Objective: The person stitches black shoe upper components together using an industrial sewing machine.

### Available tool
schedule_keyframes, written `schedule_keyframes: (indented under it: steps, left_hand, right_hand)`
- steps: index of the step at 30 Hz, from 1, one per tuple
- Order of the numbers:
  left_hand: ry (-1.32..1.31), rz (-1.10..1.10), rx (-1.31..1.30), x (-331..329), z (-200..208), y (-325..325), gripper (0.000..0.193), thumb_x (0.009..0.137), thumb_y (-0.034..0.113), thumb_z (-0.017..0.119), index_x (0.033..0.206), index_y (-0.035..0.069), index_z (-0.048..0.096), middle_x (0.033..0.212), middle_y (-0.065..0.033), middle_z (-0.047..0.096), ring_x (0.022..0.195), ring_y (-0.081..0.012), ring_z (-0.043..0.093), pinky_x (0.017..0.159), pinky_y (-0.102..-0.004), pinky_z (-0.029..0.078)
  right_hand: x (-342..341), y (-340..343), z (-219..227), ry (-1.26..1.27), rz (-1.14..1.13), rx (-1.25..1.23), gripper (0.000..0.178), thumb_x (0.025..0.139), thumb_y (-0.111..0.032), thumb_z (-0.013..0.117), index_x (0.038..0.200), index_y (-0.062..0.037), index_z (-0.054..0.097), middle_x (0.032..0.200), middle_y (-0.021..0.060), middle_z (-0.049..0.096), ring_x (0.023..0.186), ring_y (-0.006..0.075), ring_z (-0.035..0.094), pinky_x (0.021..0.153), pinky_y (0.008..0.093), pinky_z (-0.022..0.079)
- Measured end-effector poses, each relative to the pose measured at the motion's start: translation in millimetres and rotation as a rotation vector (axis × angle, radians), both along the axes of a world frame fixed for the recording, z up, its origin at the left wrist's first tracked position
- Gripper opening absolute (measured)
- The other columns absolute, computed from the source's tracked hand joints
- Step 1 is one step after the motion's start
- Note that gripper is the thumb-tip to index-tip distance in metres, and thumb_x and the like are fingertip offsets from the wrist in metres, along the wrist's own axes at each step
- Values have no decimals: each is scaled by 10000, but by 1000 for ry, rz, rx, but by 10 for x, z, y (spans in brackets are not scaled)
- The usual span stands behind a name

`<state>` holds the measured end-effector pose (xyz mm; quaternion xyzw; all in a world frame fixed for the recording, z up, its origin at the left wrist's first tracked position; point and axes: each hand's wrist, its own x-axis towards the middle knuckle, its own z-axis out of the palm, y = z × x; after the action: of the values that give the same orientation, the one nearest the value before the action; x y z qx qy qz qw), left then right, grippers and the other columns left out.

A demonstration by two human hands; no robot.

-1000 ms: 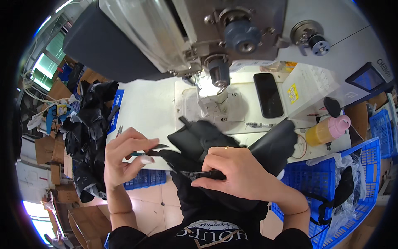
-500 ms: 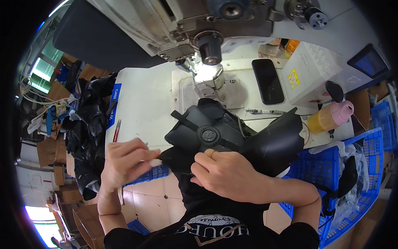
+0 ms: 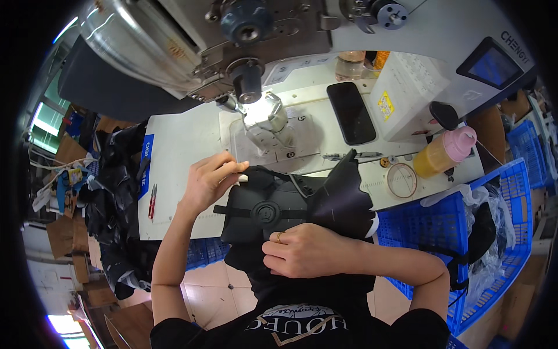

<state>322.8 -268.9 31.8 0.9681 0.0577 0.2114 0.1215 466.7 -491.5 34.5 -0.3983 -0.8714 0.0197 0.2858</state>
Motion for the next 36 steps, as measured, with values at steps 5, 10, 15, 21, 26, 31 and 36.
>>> schedule_keyframes:
  steps: [5, 10, 15, 21, 26, 31, 36]
  left_hand:
    - [-50, 80, -310, 39, -14, -74, 167, 799, 26, 686, 964, 48, 669, 767, -62, 590, 647, -143, 567, 602, -248, 449]
    - [75, 51, -603, 144, 317, -405, 165, 810, 49, 689, 957, -18, 656, 829, -74, 642, 747, -135, 603, 671, -250, 469]
    - [161, 25, -608, 255, 313, -688, 136, 801, 52, 680, 908, -20, 636, 807, -122, 624, 692, -221, 593, 624, -293, 460]
    - [127, 50, -587, 267, 256, -763, 129, 787, 48, 690, 895, -7, 645, 758, -110, 599, 634, -230, 566, 575, -311, 441]
    - [78, 50, -558, 357, 225, -862, 128, 780, 47, 699, 890, 3, 649, 744, -113, 592, 624, -237, 571, 562, -304, 440]
    - [27, 41, -507, 319, 187, -789, 105, 783, 18, 687, 882, 8, 654, 737, -97, 607, 648, -195, 602, 570, -289, 446]
    - [-280, 567, -445, -236, 235, -172, 173, 816, -26, 607, 970, 19, 674, 764, -54, 618, 626, -119, 526, 570, -252, 434]
  right_hand:
    - [12, 11, -110, 40, -18, 46, 283, 732, -219, 723, 646, -101, 481, 730, -2, 456, 685, 117, 528, 564, 230, 483]
    - [-25, 0, -147, 13, -18, 6, 136, 728, -151, 625, 676, -83, 519, 738, 28, 503, 738, 139, 590, 606, 237, 518]
    - [-85, 34, -197, -15, -53, 71, 249, 728, -214, 712, 644, -98, 509, 733, 1, 473, 705, 123, 545, 587, 238, 501]
    - [-85, 25, -214, -14, -53, 72, 230, 733, -221, 704, 649, -94, 532, 748, 8, 487, 713, 133, 544, 588, 248, 504]
    - [-79, 23, -222, 9, -29, 62, 93, 684, -133, 599, 685, -72, 528, 731, 35, 512, 708, 141, 590, 578, 253, 512]
    - [-68, 77, -204, 3, -31, 74, 132, 724, -164, 612, 680, -83, 517, 721, 38, 491, 701, 145, 580, 581, 263, 513]
    - [15, 147, 292, 381, 17, -111, 261, 783, -239, 723, 712, -68, 539, 707, 36, 504, 644, 182, 562, 552, 270, 475]
